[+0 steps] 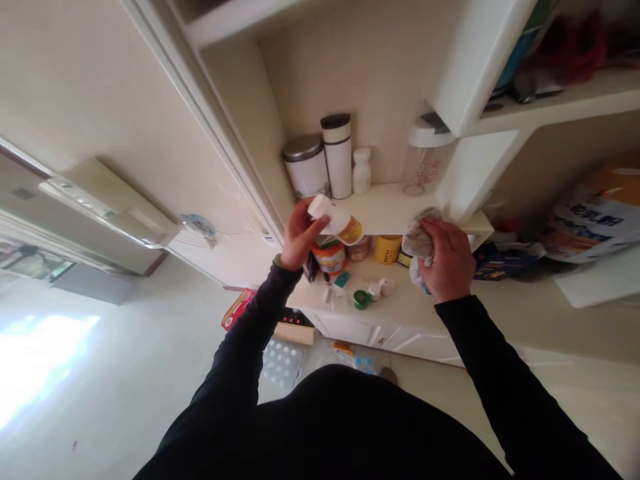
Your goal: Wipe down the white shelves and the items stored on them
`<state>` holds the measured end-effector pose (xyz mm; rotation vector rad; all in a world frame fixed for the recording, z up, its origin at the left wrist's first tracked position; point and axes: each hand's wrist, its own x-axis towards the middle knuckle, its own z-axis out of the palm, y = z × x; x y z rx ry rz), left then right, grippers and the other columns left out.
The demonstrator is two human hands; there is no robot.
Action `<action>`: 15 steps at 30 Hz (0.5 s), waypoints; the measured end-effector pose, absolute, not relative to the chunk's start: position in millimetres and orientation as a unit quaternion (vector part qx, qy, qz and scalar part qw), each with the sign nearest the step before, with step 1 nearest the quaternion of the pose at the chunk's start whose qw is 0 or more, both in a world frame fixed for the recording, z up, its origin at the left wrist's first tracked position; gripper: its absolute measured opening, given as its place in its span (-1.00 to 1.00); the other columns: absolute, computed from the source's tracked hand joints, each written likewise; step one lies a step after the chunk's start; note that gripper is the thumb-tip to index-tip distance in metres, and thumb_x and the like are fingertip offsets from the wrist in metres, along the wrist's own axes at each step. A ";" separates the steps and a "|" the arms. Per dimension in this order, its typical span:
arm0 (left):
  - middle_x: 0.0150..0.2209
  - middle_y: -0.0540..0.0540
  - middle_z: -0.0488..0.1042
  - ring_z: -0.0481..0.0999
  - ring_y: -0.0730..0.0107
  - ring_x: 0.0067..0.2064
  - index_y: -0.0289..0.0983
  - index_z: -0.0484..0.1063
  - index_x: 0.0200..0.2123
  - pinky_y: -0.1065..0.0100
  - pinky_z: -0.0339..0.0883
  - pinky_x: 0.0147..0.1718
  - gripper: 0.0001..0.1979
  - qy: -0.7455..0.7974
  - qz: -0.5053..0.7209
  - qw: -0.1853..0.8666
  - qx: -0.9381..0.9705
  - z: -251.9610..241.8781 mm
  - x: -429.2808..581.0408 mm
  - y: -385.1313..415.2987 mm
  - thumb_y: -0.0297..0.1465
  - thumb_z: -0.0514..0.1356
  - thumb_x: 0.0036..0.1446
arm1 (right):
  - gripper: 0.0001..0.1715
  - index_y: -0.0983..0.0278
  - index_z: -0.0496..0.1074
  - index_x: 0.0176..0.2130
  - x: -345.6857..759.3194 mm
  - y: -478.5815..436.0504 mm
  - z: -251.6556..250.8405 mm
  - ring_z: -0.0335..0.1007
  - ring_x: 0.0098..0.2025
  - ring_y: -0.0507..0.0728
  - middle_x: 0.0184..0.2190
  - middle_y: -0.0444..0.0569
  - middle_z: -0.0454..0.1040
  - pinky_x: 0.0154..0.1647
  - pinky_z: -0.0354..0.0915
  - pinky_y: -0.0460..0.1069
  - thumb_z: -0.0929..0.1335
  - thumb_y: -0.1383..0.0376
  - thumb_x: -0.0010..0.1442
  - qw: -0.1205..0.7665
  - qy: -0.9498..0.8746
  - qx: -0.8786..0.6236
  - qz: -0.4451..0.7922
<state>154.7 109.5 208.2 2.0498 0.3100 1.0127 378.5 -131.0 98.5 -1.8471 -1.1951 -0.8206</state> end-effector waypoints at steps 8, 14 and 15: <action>0.19 -0.27 0.66 0.73 0.21 0.19 -0.19 0.32 0.26 0.21 0.63 0.17 -0.55 0.041 0.346 0.388 0.853 236.7 256.4 150.0 -0.29 0.24 0.36 | -0.11 0.25 0.44 0.37 371.6 -130.0 106.2 0.51 0.35 0.33 0.30 0.14 0.60 0.49 0.43 0.25 0.38 0.49 0.07 0.391 -0.473 -0.723 -0.318; 0.28 -0.30 0.61 0.70 0.24 0.21 -0.24 0.36 0.32 0.25 0.62 0.16 -0.46 0.045 0.292 0.315 0.902 241.2 311.8 148.4 -0.48 0.23 0.28 | -0.08 0.26 0.41 0.39 373.2 -130.3 105.4 0.46 0.39 0.30 0.34 0.13 0.57 0.53 0.40 0.25 0.38 0.53 0.07 0.389 -0.480 -0.724 -0.307; 0.30 -0.30 0.60 0.70 0.23 0.20 -0.25 0.38 0.33 0.23 0.62 0.16 -0.45 0.044 0.285 0.300 0.909 240.9 317.3 146.5 -0.49 0.22 0.28 | -0.08 0.26 0.41 0.40 373.2 -130.2 105.3 0.46 0.39 0.30 0.34 0.13 0.57 0.52 0.41 0.25 0.38 0.53 0.07 0.391 -0.482 -0.721 -0.309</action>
